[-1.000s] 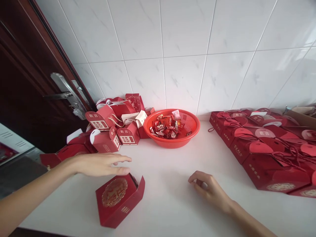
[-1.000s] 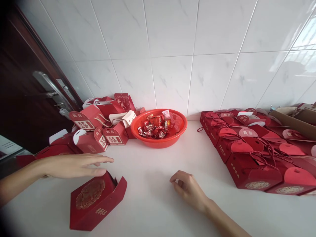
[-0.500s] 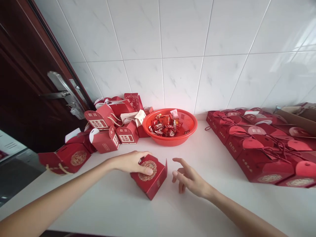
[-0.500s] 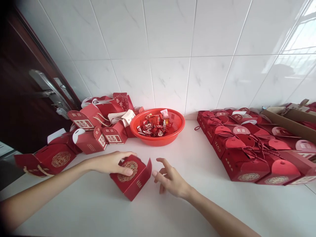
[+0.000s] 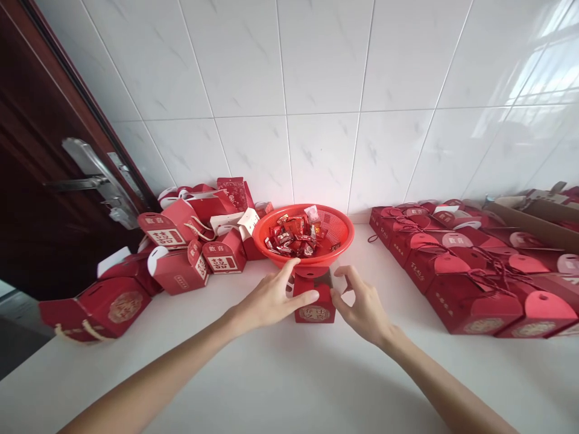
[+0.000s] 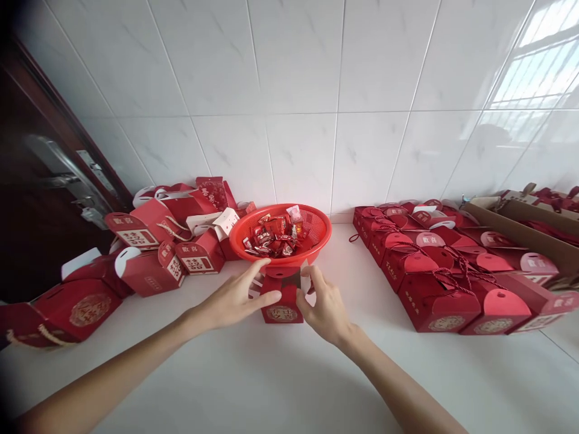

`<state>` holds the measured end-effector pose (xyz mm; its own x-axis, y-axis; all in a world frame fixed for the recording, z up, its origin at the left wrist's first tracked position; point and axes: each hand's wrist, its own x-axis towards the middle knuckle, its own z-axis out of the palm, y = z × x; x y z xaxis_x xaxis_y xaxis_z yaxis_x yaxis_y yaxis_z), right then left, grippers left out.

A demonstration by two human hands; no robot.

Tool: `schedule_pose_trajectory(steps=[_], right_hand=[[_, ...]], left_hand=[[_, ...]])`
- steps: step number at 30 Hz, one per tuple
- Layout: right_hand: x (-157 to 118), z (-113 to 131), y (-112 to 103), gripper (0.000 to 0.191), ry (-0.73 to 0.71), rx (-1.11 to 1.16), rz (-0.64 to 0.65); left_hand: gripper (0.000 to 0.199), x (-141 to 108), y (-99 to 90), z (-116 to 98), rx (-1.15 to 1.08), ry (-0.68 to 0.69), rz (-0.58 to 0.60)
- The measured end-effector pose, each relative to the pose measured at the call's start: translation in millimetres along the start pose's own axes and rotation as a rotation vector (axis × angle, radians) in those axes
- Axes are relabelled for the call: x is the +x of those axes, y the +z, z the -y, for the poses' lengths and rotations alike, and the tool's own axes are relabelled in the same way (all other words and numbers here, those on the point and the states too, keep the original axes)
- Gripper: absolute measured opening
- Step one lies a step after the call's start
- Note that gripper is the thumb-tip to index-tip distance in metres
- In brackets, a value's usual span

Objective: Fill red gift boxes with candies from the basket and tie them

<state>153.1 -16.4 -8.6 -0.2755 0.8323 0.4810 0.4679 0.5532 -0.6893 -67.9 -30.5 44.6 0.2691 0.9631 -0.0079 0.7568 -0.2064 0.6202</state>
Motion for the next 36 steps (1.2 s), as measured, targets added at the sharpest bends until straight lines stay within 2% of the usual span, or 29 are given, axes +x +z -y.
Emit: schedule_pose_trajectory(steps=[5,10,13,16,20,23,25,28,32,36], right_hand=[[-8,-8,11,0.009,-0.033,0.007,0.029],[-10,-11,10,0.011,-0.03,0.041,0.027],[-11,-13,10,0.011,-0.017,0.026,0.022],[-11,-14,10,0.009,-0.048,-0.011,0.002],[-11,-13,12,0.011,-0.071,-0.069,-0.024],[-12,-10,14,0.015,-0.096,-0.065,-0.004],[-13,-8,15,0.016,-0.091,-0.023,0.01],[-11,-7,14,0.016,-0.009,0.076,0.036],[-8,-8,12,0.019,0.105,0.216,0.082],[-8,-6,11,0.03,0.084,0.148,0.184]], left_hand=[[0.082,7,7.7,-8,0.255,-0.105,-0.028],[0.055,10,-5.9,1,0.14,-0.114,-0.037],[0.05,9,-15.4,13,0.069,-0.11,-0.068],[0.053,6,-18.4,22,0.027,-0.013,-0.127],[0.043,2,-15.0,24,0.088,0.179,-0.2],[0.041,1,-13.6,22,0.16,0.218,-0.215],[0.039,2,-13.4,20,0.195,0.21,-0.159],[0.041,2,-11.9,19,0.208,0.183,-0.065],[0.06,1,-9.8,20,0.107,0.183,-0.079],[0.076,0,-13.6,24,-0.008,0.137,-0.047]])
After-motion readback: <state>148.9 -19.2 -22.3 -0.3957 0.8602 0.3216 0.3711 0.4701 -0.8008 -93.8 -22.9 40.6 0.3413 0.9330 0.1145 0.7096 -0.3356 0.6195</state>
